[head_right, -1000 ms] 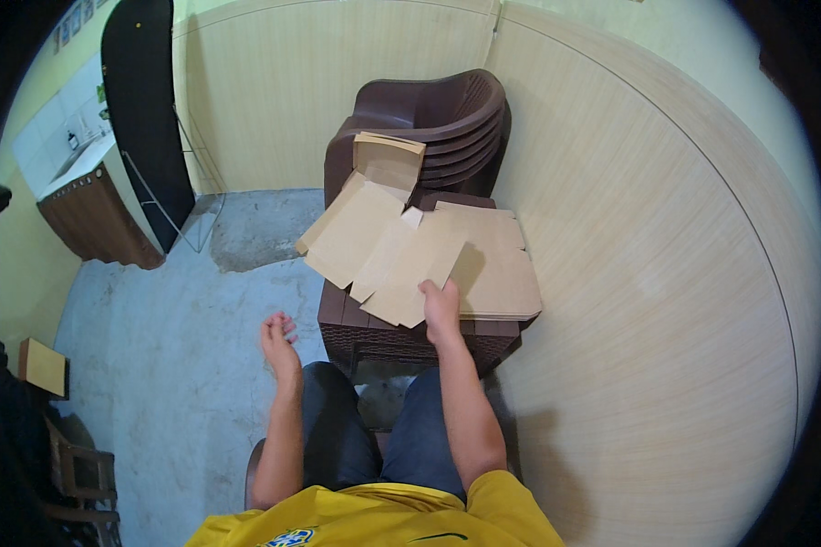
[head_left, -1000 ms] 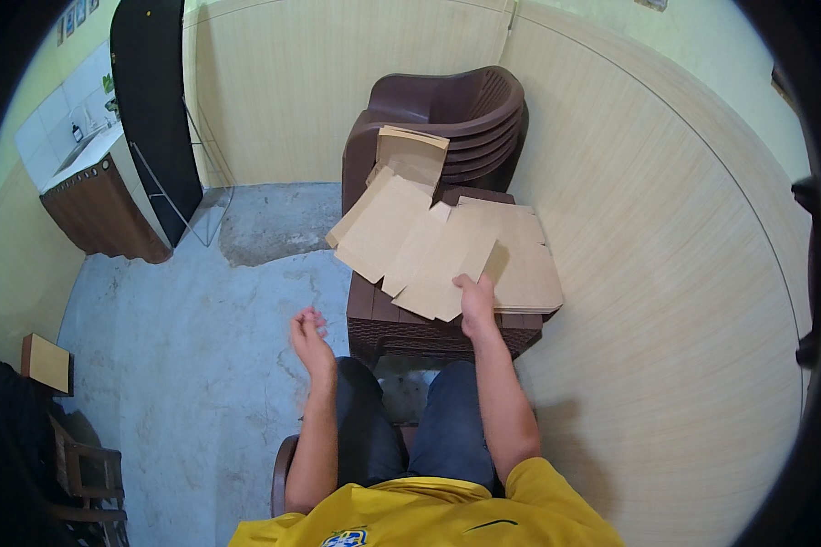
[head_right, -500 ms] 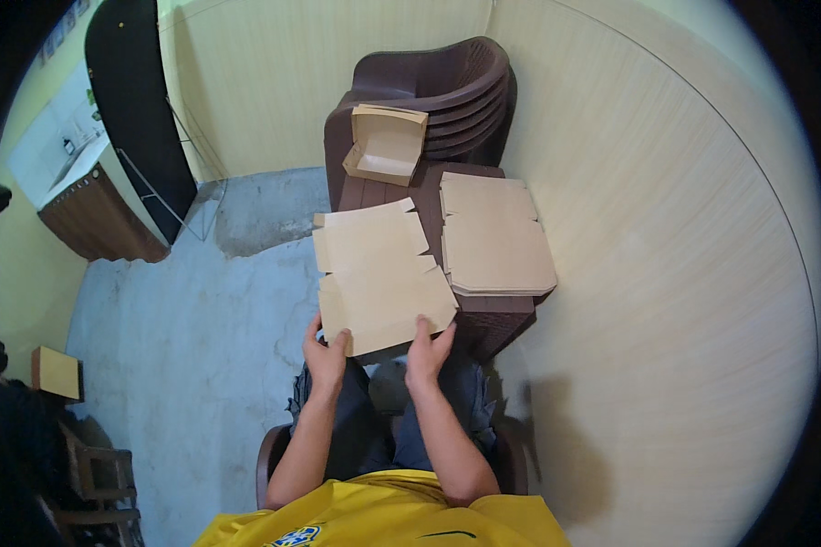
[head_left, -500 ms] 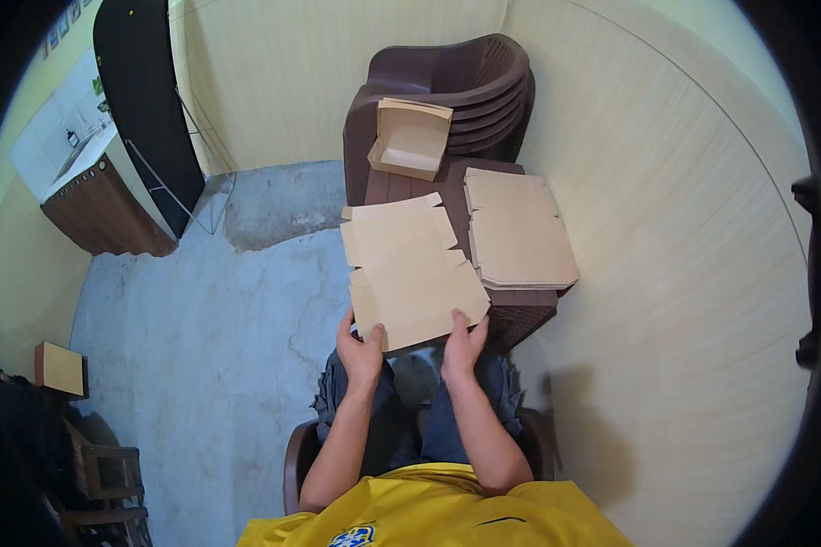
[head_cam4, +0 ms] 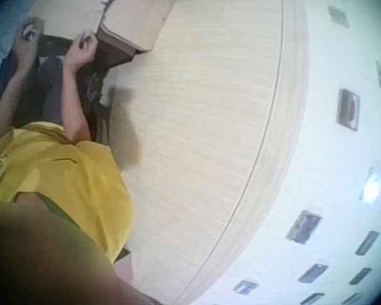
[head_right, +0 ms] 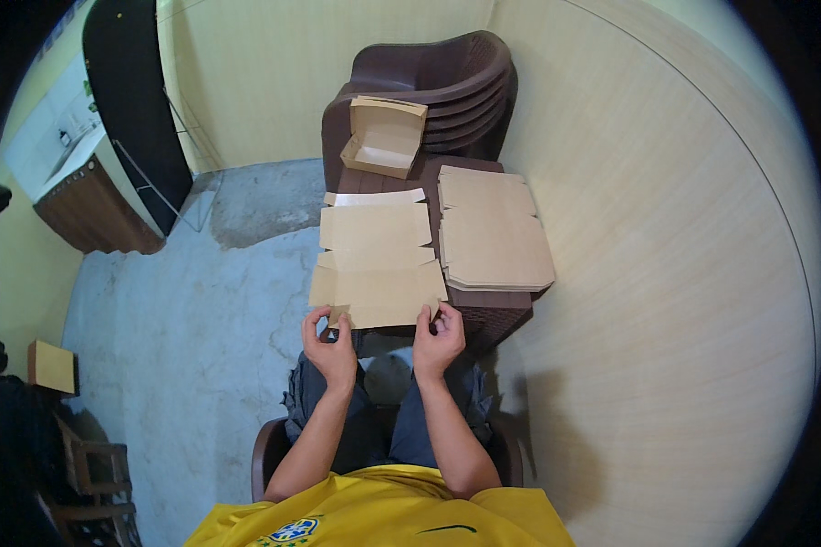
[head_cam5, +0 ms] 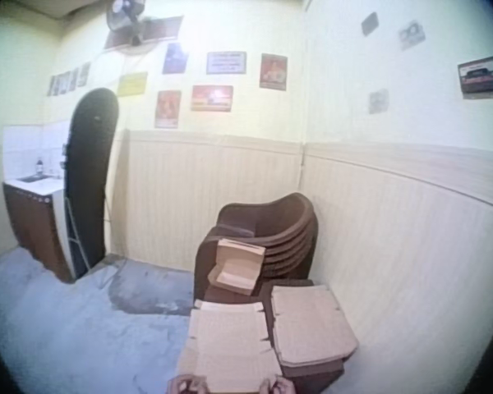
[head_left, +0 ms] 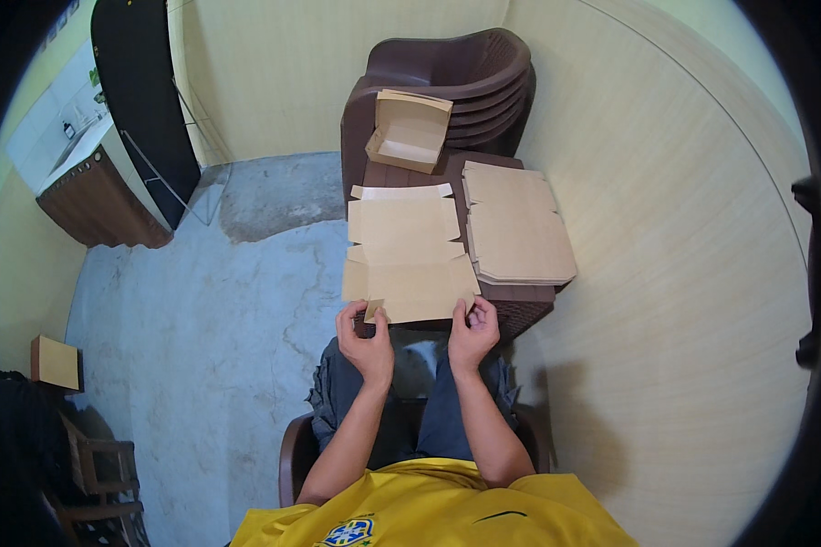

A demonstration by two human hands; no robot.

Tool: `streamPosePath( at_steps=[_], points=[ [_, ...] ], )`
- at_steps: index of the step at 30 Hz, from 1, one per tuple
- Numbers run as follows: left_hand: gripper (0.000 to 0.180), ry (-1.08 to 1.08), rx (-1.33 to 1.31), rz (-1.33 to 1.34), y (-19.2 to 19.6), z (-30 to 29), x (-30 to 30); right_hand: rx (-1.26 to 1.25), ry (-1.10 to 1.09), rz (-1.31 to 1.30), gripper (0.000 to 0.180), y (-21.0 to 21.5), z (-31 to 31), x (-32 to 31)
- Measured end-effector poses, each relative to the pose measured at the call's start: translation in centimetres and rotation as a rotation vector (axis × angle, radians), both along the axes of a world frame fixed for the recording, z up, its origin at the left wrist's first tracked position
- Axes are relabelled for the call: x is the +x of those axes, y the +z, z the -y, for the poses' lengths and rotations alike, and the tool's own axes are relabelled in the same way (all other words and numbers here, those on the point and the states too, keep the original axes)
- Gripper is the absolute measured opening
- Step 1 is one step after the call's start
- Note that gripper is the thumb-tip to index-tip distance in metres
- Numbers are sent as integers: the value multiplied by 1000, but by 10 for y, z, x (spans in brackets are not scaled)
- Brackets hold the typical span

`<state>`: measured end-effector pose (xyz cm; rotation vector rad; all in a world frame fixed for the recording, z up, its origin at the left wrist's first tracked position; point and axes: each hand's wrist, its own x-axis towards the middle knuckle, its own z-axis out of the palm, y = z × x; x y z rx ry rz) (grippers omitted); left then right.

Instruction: The person folds flat cardboard pieces into small boxes by hand, tucking flaps and securing edges. Completed boxes are stacked on a nearby chair.

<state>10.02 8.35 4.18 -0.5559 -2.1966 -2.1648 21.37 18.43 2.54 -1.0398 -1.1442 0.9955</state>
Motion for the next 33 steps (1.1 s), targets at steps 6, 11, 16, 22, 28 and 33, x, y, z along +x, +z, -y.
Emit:
streamPosePath(
  at_steps=[6, 11, 16, 22, 28, 33],
  points=[
    [26, -49, -160, -284, -5, 4, -13, 413, 76, 356, 13, 3, -6, 14],
    [35, -158, -227, -264, -9, 18, -21, 126, 141, 145, 11, -4, -13, 16],
    [36, -242, -313, -585, -10, 22, -52, 143, 104, 418, 21, 0, -31, 24],
    [35, -350, -148, -273, -17, 5, -72, 209, 67, 724, 31, 16, -49, 14],
    [27, -214, -181, -428, -25, -7, -79, 46, 142, 688, 31, 30, -53, 2],
    [19, -147, -195, -469, -22, -15, -86, 148, 144, 667, 29, 23, -57, -5]
  ],
)
